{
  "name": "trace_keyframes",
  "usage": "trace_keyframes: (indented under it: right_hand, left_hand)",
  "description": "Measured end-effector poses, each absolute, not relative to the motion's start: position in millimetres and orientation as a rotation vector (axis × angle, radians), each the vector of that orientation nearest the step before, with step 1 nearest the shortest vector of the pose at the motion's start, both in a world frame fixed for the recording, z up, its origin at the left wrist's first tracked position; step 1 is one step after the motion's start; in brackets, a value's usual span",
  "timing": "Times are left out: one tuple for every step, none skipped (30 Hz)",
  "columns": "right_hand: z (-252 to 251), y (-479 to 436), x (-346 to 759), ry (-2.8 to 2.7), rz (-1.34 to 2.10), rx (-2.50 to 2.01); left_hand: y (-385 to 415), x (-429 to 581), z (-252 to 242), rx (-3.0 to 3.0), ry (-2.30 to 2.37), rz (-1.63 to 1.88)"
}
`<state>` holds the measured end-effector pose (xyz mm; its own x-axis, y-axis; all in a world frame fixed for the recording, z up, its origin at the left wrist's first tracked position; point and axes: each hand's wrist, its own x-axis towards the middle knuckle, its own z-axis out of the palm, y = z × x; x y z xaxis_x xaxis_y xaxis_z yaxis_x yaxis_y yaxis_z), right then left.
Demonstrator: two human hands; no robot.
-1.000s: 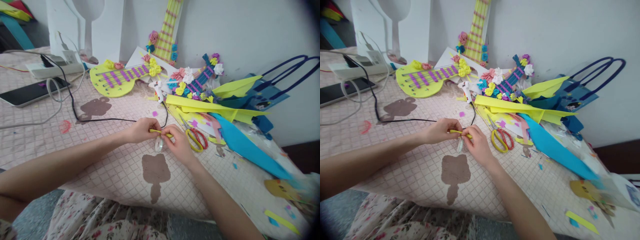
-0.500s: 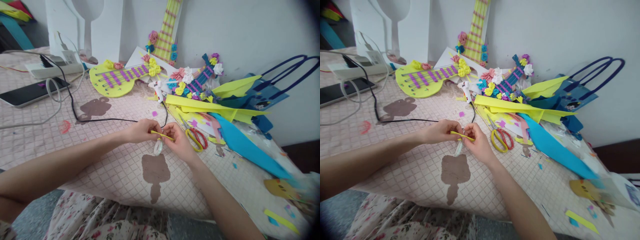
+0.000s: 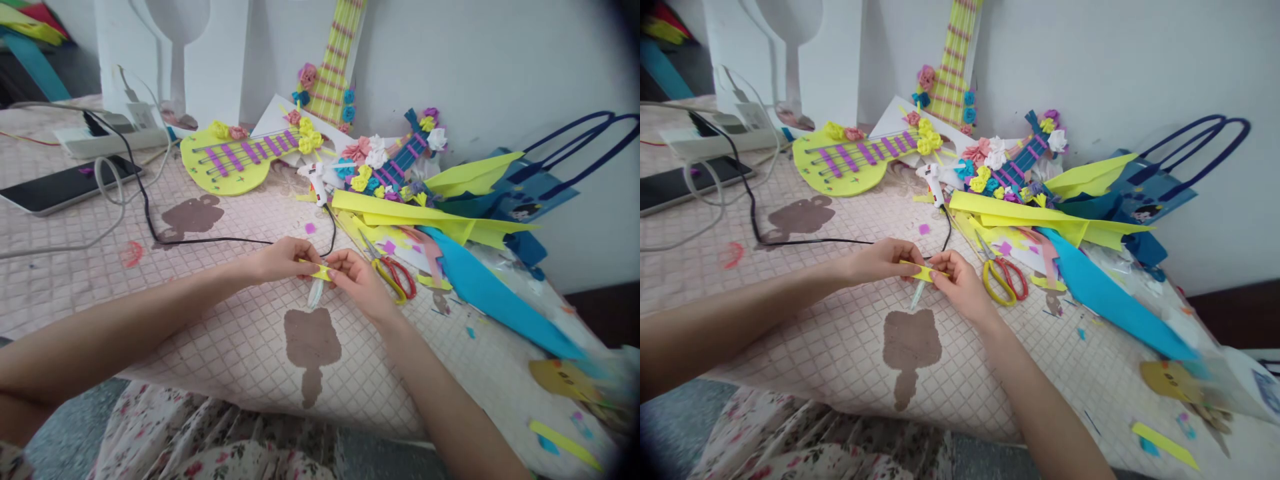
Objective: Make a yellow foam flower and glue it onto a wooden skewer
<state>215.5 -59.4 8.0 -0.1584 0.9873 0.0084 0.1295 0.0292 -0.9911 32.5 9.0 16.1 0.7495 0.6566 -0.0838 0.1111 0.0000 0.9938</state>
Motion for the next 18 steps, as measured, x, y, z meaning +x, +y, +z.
trace_keyframes:
  right_hand:
    - [8,-60,215,-1.434,1.239,-1.215]
    - [8,-60,214,-1.435,1.234,-1.22]
    - [8,-60,214,-1.44,1.233,-1.225]
    - [8,-60,213,-1.445,1.23,-1.229]
    - [8,-60,213,-1.448,1.225,-1.232]
    - [8,-60,213,-1.444,1.216,-1.233]
    - [7,-61,213,-1.432,1.205,-1.23]
    - [7,-61,213,-1.418,1.198,-1.219]
    - [7,-61,213,-1.402,1.196,-1.201]
    - [7,-62,212,-1.39,1.204,-1.18]
    - [6,-62,211,-1.385,1.222,-1.159]
    - [6,-63,210,-1.386,1.248,-1.14]
    - [5,-63,208,-1.388,1.276,-1.127]
    - [5,-64,206,-1.381,1.299,-1.122]
    - [4,-64,204,-1.364,1.313,-1.123]
    - [3,-64,202,-1.338,1.316,-1.127]
    - [2,-65,200,-1.304,1.312,-1.136]
    - [1,-65,198,-1.267,1.307,-1.148]
  left_hand:
    - [9,33,16,1.53,0.648,0.478]
    - [9,33,15,1.525,0.655,0.475]
    - [8,34,15,1.52,0.667,0.474]
    - [8,34,16,1.514,0.684,0.475]
    - [8,35,16,1.504,0.703,0.479]
    - [7,35,17,1.485,0.72,0.484]
    - [7,35,18,1.458,0.736,0.492]
    - [7,35,19,1.424,0.75,0.504]
    - [7,36,21,1.388,0.762,0.519]
    - [7,36,22,1.356,0.775,0.535]
    - [8,36,23,1.33,0.787,0.554]
    - [8,36,25,1.314,0.797,0.572]
    - [8,36,26,1.303,0.804,0.59]
    - [7,36,26,1.297,0.808,0.603]
    - [7,36,27,1.294,0.809,0.614]
    - [7,36,27,1.291,0.807,0.621]
    - [6,36,28,1.29,0.806,0.628]
    - [6,37,28,1.288,0.804,0.635]
